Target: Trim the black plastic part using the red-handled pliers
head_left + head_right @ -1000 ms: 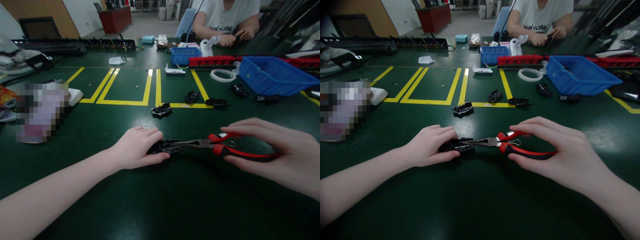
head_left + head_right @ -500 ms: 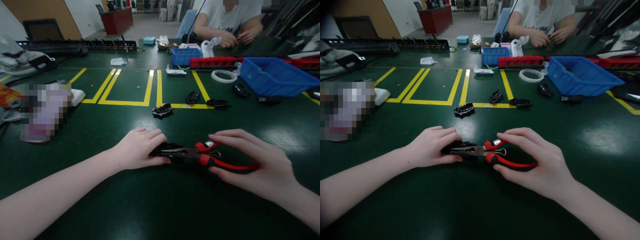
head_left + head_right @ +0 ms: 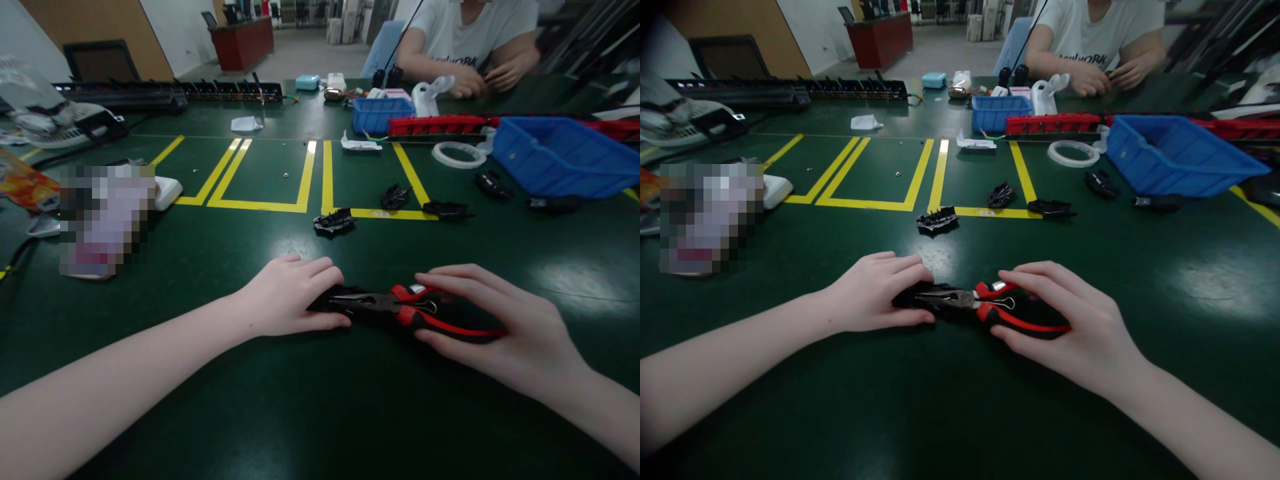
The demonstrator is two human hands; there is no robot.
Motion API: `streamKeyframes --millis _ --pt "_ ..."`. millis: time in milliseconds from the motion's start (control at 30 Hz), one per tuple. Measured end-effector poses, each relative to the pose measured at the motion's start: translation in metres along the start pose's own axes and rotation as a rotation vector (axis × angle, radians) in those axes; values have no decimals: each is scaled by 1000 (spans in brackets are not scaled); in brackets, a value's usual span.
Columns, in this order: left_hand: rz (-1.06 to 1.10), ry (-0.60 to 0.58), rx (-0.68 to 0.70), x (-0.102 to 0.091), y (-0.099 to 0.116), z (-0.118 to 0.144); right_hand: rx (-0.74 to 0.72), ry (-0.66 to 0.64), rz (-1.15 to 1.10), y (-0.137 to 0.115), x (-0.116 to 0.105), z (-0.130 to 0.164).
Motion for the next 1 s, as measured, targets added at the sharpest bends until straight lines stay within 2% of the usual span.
streamKeyframes --millis 200,300,467,733,1000 --pt "1 -25 -5 0 0 0 -15 -3 -10 4 4 1" --pt "-20 -24 -4 -1 0 -1 -26 -63 15 5 9 0" --pt "-87 -27 1 1 1 -2 -78 -186 177 1 21 -2" --pt "-169 -5 22 0 6 -4 -175 -175 288 -11 26 -6" --pt "-142 -10 13 1 6 -5 -151 -179 203 -13 30 -7"
Point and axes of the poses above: each hand's wrist, its own z-axis away from the middle knuckle, its own x-axis out of the palm, y = z × x, the point moved 10 cm from there along -z, towards the middle knuckle, and after that the axes turned 15 degrees about -z, right-handed, at the moved point
